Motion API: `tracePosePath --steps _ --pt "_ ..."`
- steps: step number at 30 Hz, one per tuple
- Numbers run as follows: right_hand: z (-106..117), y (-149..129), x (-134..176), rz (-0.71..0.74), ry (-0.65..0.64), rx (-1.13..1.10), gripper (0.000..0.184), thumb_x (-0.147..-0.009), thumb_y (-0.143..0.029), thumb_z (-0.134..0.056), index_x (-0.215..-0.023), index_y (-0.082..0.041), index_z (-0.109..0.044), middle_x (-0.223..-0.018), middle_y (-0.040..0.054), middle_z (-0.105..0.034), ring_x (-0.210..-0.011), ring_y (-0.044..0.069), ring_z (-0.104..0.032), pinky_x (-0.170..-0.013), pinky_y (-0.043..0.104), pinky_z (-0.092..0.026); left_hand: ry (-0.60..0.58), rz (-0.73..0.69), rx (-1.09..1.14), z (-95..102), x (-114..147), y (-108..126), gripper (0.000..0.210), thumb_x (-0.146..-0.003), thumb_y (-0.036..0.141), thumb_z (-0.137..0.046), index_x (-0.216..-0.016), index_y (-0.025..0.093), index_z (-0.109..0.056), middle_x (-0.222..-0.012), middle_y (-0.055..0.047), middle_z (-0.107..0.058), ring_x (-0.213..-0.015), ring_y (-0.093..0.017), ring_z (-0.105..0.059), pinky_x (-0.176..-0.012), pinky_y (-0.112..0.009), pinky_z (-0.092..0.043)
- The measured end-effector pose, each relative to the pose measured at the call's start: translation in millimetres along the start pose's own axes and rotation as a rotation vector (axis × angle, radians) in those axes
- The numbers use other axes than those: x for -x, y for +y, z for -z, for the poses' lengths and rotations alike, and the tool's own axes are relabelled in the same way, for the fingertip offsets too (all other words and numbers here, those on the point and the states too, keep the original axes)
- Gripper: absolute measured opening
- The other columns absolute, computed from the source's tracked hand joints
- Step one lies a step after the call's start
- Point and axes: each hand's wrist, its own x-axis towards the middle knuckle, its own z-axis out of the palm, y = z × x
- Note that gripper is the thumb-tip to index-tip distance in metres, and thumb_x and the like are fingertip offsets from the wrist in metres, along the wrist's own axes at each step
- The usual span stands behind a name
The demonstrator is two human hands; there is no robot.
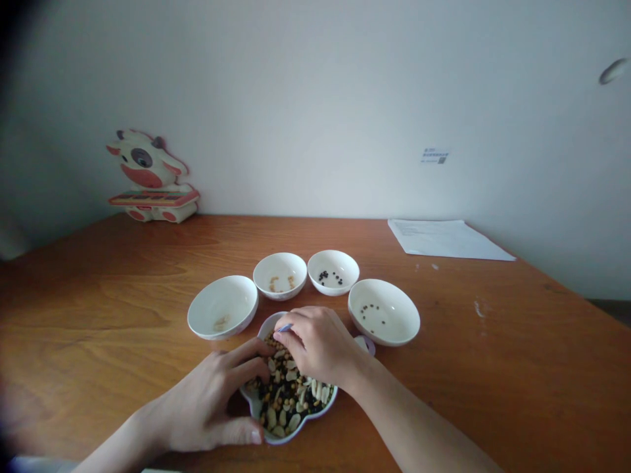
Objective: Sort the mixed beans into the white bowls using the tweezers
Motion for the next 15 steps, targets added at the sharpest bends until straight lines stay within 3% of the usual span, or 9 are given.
tracePosePath --steps 7,15 --pt "0.3 -0.4 -1.3 0.074 0.026 0.005 0.014 -0.094 -0.02 -0.057 -0.086 -0.017 -0.068 -0.077 0.0035 -0.072 -0.069 0.017 -0.066 -0.065 0.029 -0.046 0.004 0.002 -0.002 1.3 -1.0 0.7 0.055 -0.085 0.072 -0.058 -0.104 0.02 -0.06 -0.121 -0.01 -0.057 -0.096 -0.029 -0.064 -0.081 -0.039 -0.056" --pt "3.3 -4.7 -1.7 0.061 0.086 -0.022 0.016 -0.093 -0.018 -0.056 -0.082 -0.016 -0.068 -0.074 0.0032 -0.072 -0.069 0.016 -0.067 -0.066 0.027 -0.047 0.01 -0.015 -0.02 1.7 0.0 0.9 0.057 -0.086 0.073 -0.054 -0.104 0.02 -0.061 -0.114 -0.011 -0.059 -0.09 -0.026 -0.064 -0.08 -0.038 -0.056"
